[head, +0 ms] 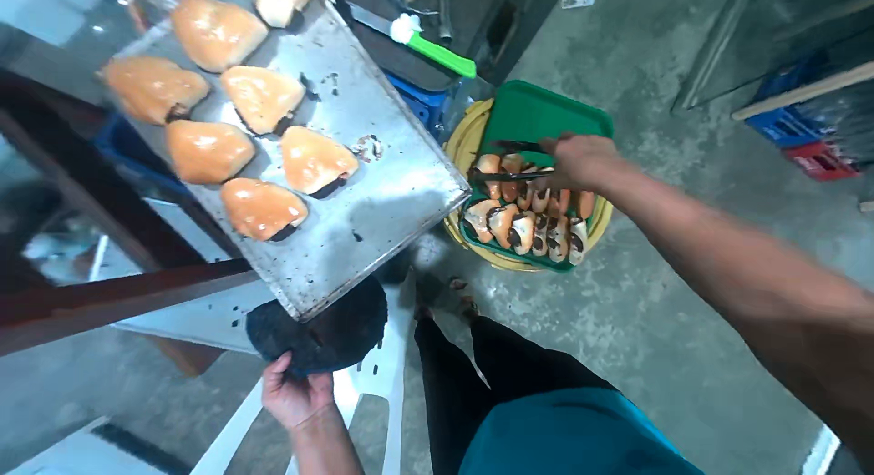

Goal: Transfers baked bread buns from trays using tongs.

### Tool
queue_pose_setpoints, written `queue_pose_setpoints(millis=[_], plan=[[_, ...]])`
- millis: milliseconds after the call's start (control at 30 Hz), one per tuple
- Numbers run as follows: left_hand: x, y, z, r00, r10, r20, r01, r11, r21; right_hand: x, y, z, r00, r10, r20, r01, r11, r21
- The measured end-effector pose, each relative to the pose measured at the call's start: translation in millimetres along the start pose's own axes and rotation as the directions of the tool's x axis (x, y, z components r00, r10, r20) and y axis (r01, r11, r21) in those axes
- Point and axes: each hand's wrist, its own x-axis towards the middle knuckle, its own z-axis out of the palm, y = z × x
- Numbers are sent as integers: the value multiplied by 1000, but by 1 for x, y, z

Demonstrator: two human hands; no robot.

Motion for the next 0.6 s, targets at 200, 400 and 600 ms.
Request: queue_pose_setpoints(millis=[200,400,600], plan=[[-2,-3,4,1000,-2,-29,0,999,-41,-64,-68,-57,866,-350,-357,418,899,131],[-3,-5,4,1000,1,-20,-2,998,-66,-4,-195,-74,790,-586,-183,566,811,-149],[-2,-7,0,1000,14,-1,-14,999,-32,8,-213,-78,817,-572,-76,553,813,-182]])
